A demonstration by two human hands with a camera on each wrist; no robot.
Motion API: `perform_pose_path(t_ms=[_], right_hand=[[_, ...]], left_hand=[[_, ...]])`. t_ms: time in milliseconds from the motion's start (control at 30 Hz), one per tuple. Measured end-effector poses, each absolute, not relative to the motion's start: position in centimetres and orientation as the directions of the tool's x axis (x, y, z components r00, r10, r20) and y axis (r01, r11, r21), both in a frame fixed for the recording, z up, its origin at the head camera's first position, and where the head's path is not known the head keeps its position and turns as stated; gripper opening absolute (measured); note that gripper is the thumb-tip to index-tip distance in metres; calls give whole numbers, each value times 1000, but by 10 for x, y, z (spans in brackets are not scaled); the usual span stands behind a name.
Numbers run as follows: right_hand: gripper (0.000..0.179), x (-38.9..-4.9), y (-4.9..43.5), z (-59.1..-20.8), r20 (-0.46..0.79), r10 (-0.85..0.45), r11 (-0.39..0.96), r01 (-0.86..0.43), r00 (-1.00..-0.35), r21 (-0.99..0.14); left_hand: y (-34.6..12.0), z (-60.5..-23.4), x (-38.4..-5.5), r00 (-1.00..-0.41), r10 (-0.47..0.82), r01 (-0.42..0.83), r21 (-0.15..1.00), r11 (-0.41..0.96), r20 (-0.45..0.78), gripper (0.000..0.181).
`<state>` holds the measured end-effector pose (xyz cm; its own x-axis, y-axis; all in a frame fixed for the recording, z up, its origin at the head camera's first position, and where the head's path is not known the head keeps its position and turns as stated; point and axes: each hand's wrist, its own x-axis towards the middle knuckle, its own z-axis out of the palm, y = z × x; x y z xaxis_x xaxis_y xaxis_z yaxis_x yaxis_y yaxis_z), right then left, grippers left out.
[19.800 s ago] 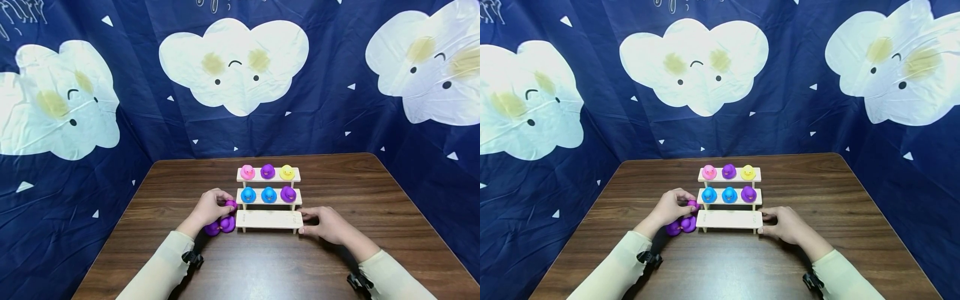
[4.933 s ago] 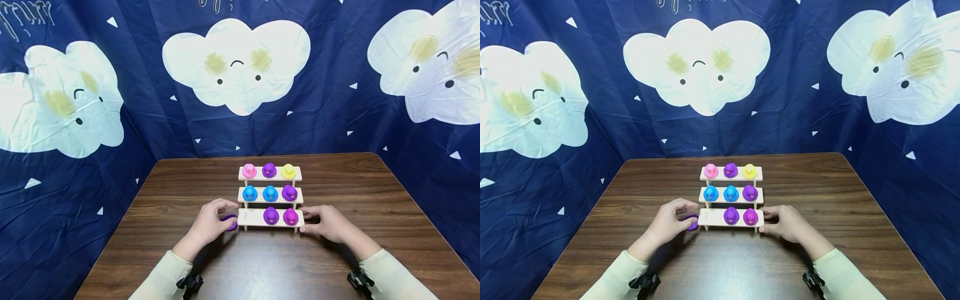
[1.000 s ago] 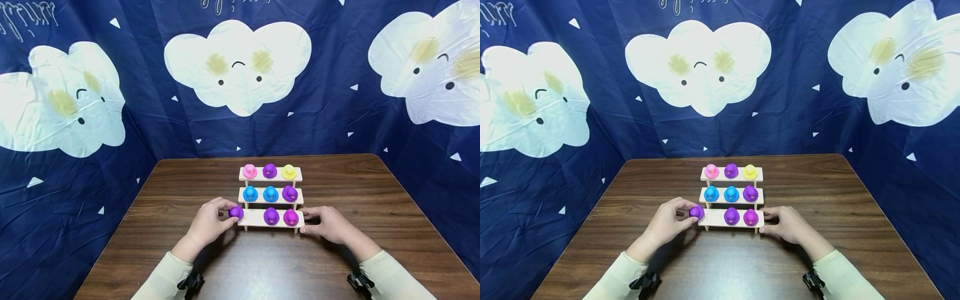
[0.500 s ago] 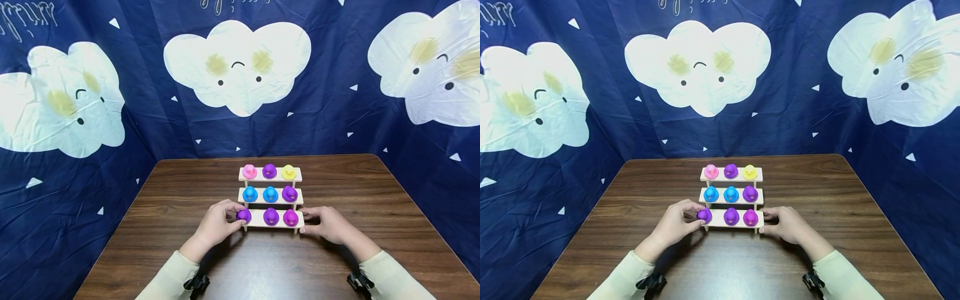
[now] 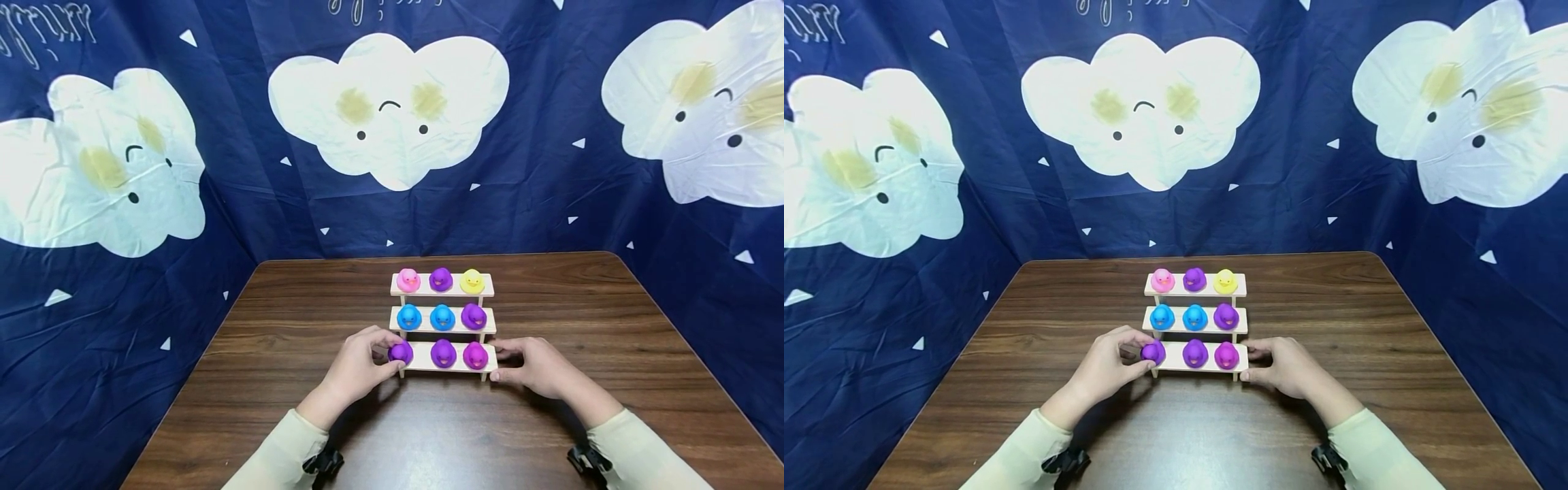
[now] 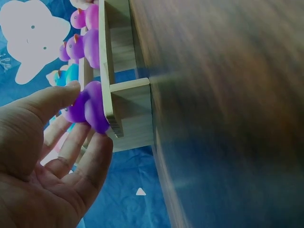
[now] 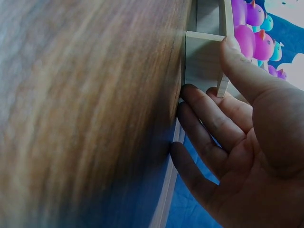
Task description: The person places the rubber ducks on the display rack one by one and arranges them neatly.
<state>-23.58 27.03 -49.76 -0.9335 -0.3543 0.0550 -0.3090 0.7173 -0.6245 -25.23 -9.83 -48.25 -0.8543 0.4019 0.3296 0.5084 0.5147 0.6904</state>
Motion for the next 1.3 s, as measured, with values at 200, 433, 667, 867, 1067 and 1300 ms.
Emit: perform_pose_path(t_ms=[200,433,667,867,1067,1300], right_hand=[[61,-235,270,-497,57,-354,719,-311,-933,-621],[63,-236,271,-497,70,-359,722,-324,-931,-611],[62,-235,271,-498,70,-357,723,-322,-932,-611],[60,-235,270,-496,53,-352,717,-305,-935,-626],[60,-235,270,-495,56,-354,718,-309,-934,-624],[62,-235,269,-495,43,-349,720,-297,-936,-627]], left_hand=[[-98,-483,-252,-855,403,507,684,523,326,30],[-98,-483,-253,-856,399,509,678,531,329,30],[-98,-484,-254,-855,396,511,675,531,335,32],[-103,-481,-253,-840,413,536,665,520,353,46],[-112,-477,-254,-849,387,523,682,511,360,50],[-126,-475,-257,-846,337,532,614,583,413,44]])
